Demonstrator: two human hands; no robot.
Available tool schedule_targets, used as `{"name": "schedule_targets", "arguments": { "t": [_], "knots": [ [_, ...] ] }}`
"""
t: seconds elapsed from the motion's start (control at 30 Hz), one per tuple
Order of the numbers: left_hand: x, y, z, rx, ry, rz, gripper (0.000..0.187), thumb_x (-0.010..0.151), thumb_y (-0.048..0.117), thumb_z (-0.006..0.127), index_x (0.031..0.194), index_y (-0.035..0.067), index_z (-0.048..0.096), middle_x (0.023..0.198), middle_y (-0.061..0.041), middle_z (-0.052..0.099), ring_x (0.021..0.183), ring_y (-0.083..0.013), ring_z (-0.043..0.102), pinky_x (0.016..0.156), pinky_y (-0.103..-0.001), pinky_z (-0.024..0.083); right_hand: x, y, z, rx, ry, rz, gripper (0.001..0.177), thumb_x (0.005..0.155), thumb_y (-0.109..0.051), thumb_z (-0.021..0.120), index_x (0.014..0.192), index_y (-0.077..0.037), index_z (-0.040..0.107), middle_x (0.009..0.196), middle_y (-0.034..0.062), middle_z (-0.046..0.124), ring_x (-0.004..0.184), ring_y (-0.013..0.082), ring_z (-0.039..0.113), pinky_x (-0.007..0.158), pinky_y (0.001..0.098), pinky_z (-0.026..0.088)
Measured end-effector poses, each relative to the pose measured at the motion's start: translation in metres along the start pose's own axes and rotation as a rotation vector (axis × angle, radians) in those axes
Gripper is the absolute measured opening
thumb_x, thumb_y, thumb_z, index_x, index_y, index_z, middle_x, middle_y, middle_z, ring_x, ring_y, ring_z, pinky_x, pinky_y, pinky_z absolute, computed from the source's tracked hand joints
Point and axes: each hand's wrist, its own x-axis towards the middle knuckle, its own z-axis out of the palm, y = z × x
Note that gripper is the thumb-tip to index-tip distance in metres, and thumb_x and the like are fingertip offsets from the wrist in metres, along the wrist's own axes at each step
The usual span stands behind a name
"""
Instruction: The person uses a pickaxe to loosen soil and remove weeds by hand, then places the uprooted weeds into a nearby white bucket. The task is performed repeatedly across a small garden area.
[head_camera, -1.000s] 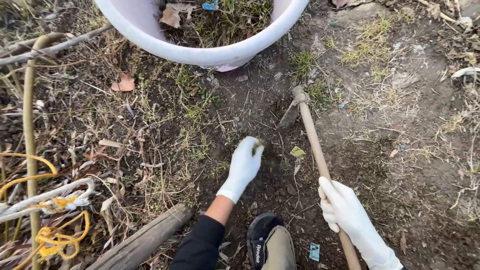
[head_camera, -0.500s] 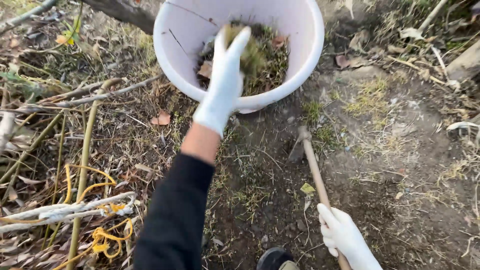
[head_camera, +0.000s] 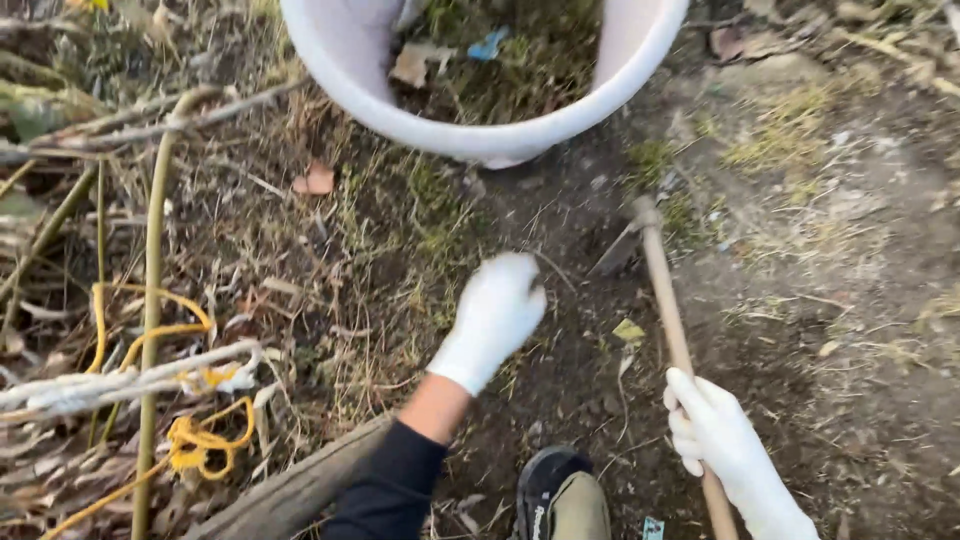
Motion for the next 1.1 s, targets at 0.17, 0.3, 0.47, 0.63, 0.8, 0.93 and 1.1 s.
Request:
{"name": "schedule_targets", "arguments": {
  "t": [0.17, 0.3, 0.47, 0.63, 0.8, 0.93, 1.1],
  "knots": [
    [-0.069, -0.091, 0.116, 0.755, -0.308, -0.045, 0.08, 0.086, 0.001, 0.063, 0.159, 0.017, 0.033, 0.164, -0.025, 0.027, 0.149, -0.0489, 0.026, 0.118, -0.059, 0.028, -0.009, -0.002, 0.012, -0.011, -0.03, -0.051, 0.036, 0.109, -0.031, 0.051, 0.084, -0.005, 0.048, 0.054, 0.0008, 0.025, 0.042, 0.0137, 0.021, 0.035, 0.0345, 0.026],
    [-0.096, -0.126, 0.136, 0.586, -0.064, 0.199, 0.055, 0.074, -0.01, 0.07, 0.126, 0.003, 0.066, 0.138, -0.024, 0.058, 0.129, -0.0441, 0.053, 0.105, -0.053, 0.045, -0.017, -0.006, 0.023, -0.028, -0.002, -0.042, 0.032, 0.106, -0.026, 0.052, 0.081, -0.008, 0.045, 0.054, -0.0003, 0.027, 0.042, 0.0124, 0.022, 0.035, 0.0328, 0.024],
    [-0.095, -0.118, 0.131, -0.207, 0.0, -0.048, 0.031, 0.086, -0.007, 0.058, 0.111, 0.005, 0.071, 0.116, -0.013, 0.07, 0.114, -0.0339, 0.064, 0.106, -0.045, 0.05, -0.018, -0.003, 0.019, -0.004, -0.012, -0.084, 0.035, 0.11, -0.029, 0.051, 0.084, -0.005, 0.049, 0.052, -0.0003, 0.025, 0.04, 0.0122, 0.02, 0.034, 0.0328, 0.023],
    [-0.076, -0.076, 0.088, -0.663, 0.098, -0.412, 0.02, 0.091, -0.002, 0.049, 0.096, 0.014, 0.061, 0.1, -0.003, 0.065, 0.062, -0.0164, 0.055, 0.061, -0.034, 0.048, -0.019, -0.007, 0.011, 0.017, -0.017, -0.155, 0.036, 0.11, -0.026, 0.05, 0.081, -0.004, 0.049, 0.05, -0.0006, 0.024, 0.037, 0.0117, 0.02, 0.031, 0.0318, 0.023],
    [-0.074, -0.074, 0.122, -0.174, -0.135, -0.093, 0.028, 0.098, 0.012, 0.048, 0.12, 0.001, 0.063, 0.12, -0.017, 0.063, 0.115, -0.0389, 0.055, 0.088, -0.048, 0.051, -0.017, -0.004, -0.002, 0.013, -0.015, -0.159, 0.035, 0.11, -0.026, 0.048, 0.081, -0.006, 0.049, 0.05, -0.001, 0.026, 0.038, 0.0115, 0.021, 0.031, 0.0319, 0.025],
    [-0.078, -0.095, 0.166, 0.219, -0.184, 0.14, 0.048, 0.083, -0.001, 0.069, 0.131, 0.004, 0.064, 0.139, -0.027, 0.052, 0.116, -0.0475, 0.056, 0.082, -0.055, 0.057, -0.014, 0.003, -0.01, 0.04, -0.022, -0.163, 0.035, 0.109, -0.029, 0.05, 0.083, -0.006, 0.052, 0.05, -0.0017, 0.028, 0.037, 0.0109, 0.024, 0.03, 0.0306, 0.027],
    [-0.057, -0.06, 0.157, -0.057, -0.165, 0.164, 0.03, 0.095, -0.002, 0.059, 0.122, 0.004, 0.071, 0.131, -0.012, 0.066, 0.118, -0.035, 0.06, 0.096, -0.049, 0.054, -0.014, 0.008, -0.017, 0.016, -0.029, -0.174, 0.035, 0.109, -0.029, 0.051, 0.082, -0.006, 0.052, 0.048, -0.0022, 0.029, 0.036, 0.0107, 0.025, 0.029, 0.0302, 0.03]
  ]
}}
